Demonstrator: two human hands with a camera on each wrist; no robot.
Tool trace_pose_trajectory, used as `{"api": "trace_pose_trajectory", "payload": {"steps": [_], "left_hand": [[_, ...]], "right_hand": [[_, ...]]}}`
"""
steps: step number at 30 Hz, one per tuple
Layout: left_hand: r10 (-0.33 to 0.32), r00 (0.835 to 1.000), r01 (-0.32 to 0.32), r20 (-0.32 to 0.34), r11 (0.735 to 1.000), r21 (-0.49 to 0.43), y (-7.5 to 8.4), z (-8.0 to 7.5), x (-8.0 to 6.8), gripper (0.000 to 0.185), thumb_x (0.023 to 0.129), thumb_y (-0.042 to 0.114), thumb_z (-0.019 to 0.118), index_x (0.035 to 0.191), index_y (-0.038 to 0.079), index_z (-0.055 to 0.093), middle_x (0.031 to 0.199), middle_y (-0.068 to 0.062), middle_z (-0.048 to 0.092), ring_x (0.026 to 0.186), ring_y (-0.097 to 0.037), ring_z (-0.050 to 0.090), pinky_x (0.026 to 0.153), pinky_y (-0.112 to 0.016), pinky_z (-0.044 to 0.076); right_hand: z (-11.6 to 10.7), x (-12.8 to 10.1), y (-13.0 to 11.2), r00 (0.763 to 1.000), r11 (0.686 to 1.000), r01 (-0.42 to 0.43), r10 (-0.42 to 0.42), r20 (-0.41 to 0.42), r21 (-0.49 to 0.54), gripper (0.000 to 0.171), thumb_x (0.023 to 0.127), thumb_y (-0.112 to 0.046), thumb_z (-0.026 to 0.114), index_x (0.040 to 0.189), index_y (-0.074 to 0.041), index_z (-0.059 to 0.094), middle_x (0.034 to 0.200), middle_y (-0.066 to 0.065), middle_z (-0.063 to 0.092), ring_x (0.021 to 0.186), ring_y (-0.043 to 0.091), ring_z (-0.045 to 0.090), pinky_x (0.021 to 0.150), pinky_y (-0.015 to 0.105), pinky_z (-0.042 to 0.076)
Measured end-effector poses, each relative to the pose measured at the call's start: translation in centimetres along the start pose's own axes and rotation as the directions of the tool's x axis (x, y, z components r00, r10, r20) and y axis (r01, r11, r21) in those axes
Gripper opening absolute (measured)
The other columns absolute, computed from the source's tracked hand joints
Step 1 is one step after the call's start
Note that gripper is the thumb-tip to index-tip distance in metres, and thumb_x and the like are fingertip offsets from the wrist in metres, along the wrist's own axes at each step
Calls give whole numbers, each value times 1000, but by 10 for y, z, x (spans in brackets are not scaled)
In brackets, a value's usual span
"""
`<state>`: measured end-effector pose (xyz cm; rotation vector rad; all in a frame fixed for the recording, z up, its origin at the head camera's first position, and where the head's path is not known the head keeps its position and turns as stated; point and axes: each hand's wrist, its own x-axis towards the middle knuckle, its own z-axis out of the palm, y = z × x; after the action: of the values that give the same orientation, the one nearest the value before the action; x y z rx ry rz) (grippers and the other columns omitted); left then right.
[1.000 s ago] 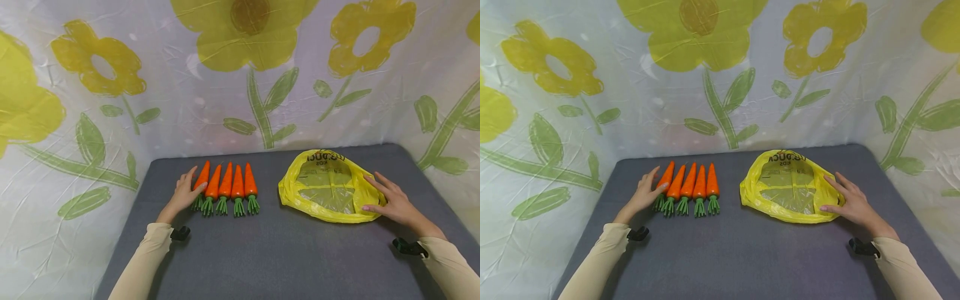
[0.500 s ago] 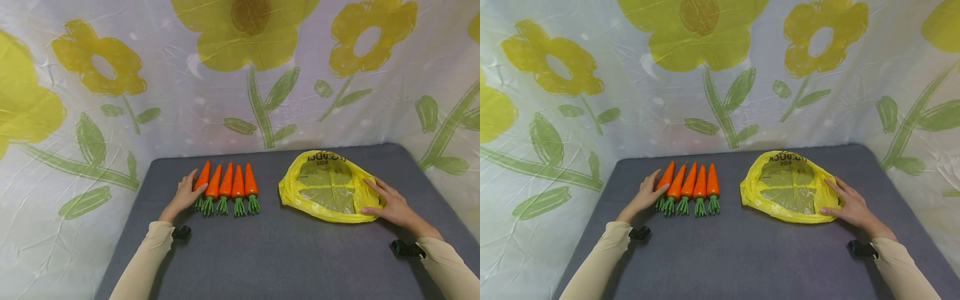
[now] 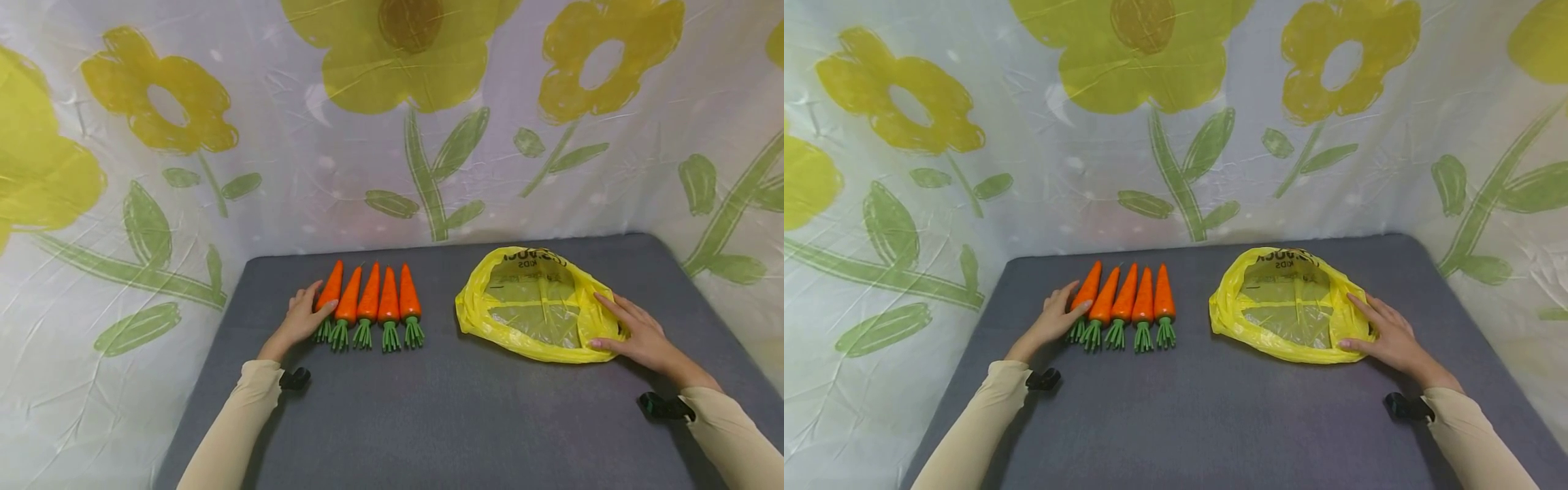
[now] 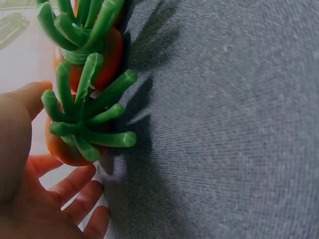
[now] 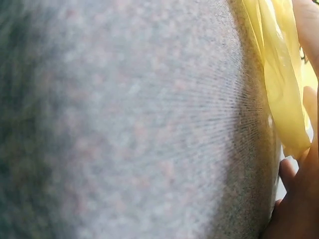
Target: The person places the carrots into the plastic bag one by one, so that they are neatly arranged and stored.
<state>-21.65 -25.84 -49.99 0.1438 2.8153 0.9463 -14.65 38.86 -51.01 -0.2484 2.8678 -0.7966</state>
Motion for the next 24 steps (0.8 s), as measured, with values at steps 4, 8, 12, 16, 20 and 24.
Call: {"api": "trace_pose_trajectory", "payload": {"steps": [4, 8, 12, 16, 20, 24], "left_hand": [[11, 1000, -11, 5, 999, 33, 0, 1, -1, 74, 100, 47, 52, 157, 10, 25, 143, -28, 36, 114, -41, 37, 92, -57, 35], [12, 1000, -12, 4, 999, 52, 0, 2, -2, 72, 101, 46, 52, 157, 9, 25, 143, -28, 37, 111, -39, 37, 86, -48, 33], [8, 1000, -7, -6, 999, 54, -1, 3, -1, 71, 101, 45, 51, 157, 9, 26, 142, -28, 38, 108, -38, 36, 82, -42, 31], [-5, 1000, 6, -20, 999, 52, -2, 5, 1, 70, 101, 44, 52, 157, 9, 27, 140, -28, 40, 106, -37, 36, 80, -40, 30], [-16, 999, 19, -48, 998, 59, -4, 6, 4, 69, 101, 44, 52, 156, 8, 29, 136, -28, 43, 105, -37, 37, 79, -40, 30], [-27, 998, 31, -61, 998, 60, -5, 6, 5, 69, 101, 44, 52, 155, 7, 30, 136, -28, 44, 105, -37, 38, 78, -39, 29]], "right_hand": [[0, 1, 0, 1000, 1000, -12, 12, 14, 4, 100, 88, -46, 70, 161, -21, 7, 161, 34, 5, 144, 60, 5, 102, 79, 5], [0, 1, 0, 1000, 1000, -19, 19, 19, 3, 100, 88, -47, 70, 161, -21, 6, 160, 35, 6, 144, 60, 4, 102, 79, 5], [0, 1, -1, 1000, 1000, -22, 22, 20, -2, 100, 88, -48, 69, 161, -21, 6, 160, 36, 6, 144, 60, 4, 102, 79, 6], [0, 1, 0, 1000, 1000, -21, 21, 20, -5, 100, 88, -48, 69, 161, -21, 6, 160, 36, 7, 144, 60, 5, 102, 79, 7], [1, 1, 1, 1000, 1000, -15, 15, 17, -10, 99, 88, -48, 69, 161, -21, 8, 160, 36, 8, 144, 60, 7, 101, 79, 8], [1, 1, 1, 1000, 1000, -10, 10, 13, -14, 99, 88, -48, 69, 161, -21, 8, 159, 36, 9, 144, 60, 7, 101, 79, 8]]}}
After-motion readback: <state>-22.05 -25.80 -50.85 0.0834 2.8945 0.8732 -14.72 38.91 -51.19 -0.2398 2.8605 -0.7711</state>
